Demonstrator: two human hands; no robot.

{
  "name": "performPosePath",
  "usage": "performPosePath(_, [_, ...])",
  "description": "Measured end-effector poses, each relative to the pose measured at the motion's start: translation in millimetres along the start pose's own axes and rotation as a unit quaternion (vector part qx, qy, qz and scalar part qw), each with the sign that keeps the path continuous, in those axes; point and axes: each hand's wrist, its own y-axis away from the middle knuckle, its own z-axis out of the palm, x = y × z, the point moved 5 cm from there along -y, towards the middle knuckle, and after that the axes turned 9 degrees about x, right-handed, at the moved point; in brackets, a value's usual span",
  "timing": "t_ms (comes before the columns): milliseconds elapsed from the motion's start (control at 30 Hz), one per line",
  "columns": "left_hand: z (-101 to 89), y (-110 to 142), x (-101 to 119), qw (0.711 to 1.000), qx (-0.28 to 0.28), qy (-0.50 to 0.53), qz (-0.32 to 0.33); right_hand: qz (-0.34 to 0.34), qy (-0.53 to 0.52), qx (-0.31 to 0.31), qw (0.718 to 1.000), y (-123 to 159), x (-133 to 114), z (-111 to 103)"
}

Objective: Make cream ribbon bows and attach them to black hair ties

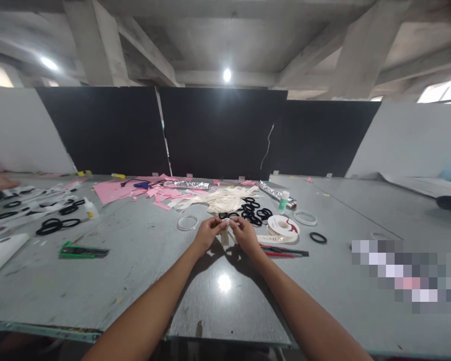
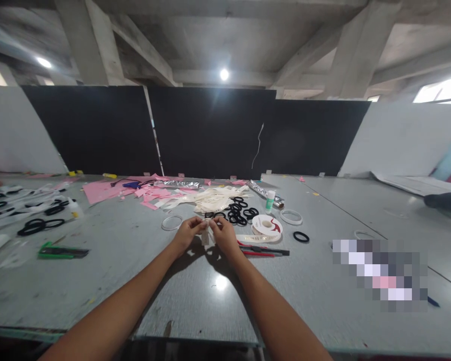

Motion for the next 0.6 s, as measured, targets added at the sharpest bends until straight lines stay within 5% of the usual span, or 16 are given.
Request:
performPosePath(267, [3.5,3,-5,0.998,-0.039,0.026,-0.051,0.086,-0.115,-0.077,0.987,1,7,9])
performPosePath(433, [3.5,3,-2,1.0,0.011,0.027,-0.005,0.043,-0.081,-0.03,0.995,-1,8,8])
performPosePath(600, [9.3,7,-7,0.995,-0.008,0.067,-0.077,0.057,-0.116,-0.015,0.991,0,7,5])
